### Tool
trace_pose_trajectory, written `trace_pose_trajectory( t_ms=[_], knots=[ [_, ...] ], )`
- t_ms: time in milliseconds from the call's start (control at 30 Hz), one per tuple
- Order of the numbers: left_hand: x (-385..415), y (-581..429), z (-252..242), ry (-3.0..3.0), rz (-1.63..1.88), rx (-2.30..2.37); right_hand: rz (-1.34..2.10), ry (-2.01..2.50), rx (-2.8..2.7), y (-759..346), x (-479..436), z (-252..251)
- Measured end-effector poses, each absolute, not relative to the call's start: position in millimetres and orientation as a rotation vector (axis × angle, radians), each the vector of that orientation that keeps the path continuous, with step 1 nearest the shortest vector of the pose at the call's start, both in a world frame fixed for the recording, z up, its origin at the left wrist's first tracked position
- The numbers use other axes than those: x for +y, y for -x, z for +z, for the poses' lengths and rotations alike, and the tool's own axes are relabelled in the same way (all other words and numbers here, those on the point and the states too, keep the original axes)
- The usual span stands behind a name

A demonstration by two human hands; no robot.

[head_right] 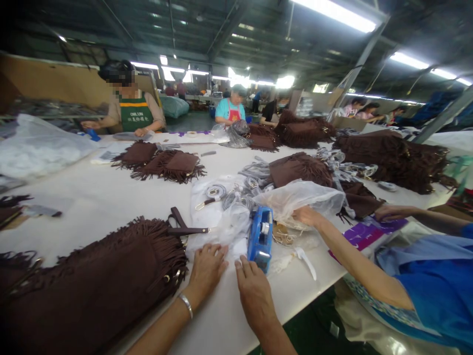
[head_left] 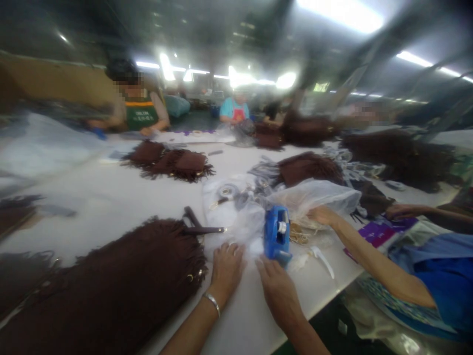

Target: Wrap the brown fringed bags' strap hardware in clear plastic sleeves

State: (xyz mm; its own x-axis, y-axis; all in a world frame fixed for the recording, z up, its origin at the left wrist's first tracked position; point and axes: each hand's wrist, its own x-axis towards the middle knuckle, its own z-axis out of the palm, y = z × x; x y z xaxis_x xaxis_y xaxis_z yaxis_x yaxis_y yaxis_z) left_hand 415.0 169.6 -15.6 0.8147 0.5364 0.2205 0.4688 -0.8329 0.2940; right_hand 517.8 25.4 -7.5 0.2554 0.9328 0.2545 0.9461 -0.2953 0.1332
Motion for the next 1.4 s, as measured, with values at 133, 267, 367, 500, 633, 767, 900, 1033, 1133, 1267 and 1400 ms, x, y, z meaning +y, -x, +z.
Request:
trace_pose_trajectory(
  t_ms=[133,267,367,500,633,767,900,1033,1133,1267,1400],
  knots=[
    [173,-419,-22,-2.815,0.428,0.862,-0.351,2.567,-1.923,-534,82,-7],
    [181,-421,-26,-2.775,0.410,0.891,-0.279,2.531,-2.020,-548,99,-9],
    [186,-422,-27,-2.736,0.390,0.891,-0.226,2.508,-2.025,-552,98,-3],
    [186,-421,-28,-2.708,0.354,0.915,-0.149,2.517,-1.922,-551,102,6],
    [185,-420,-28,-2.690,0.331,0.919,0.028,2.467,-1.862,-549,105,9],
    [185,-420,-27,-2.573,0.328,0.890,0.244,2.370,-1.776,-554,103,14],
    [192,-417,-24,-2.478,0.326,0.834,0.332,2.256,-1.602,-556,103,27],
    [201,-399,-13,-2.393,0.354,0.713,0.600,1.937,-1.089,-551,104,34],
    [201,-383,-1,-2.119,0.509,0.660,0.686,1.781,-0.905,-547,107,31],
    [194,-382,7,-1.802,0.586,0.717,0.645,1.774,-0.918,-542,115,25],
    [187,-397,-3,-1.910,0.551,0.861,0.527,1.838,-0.955,-536,116,23]
  ],
)
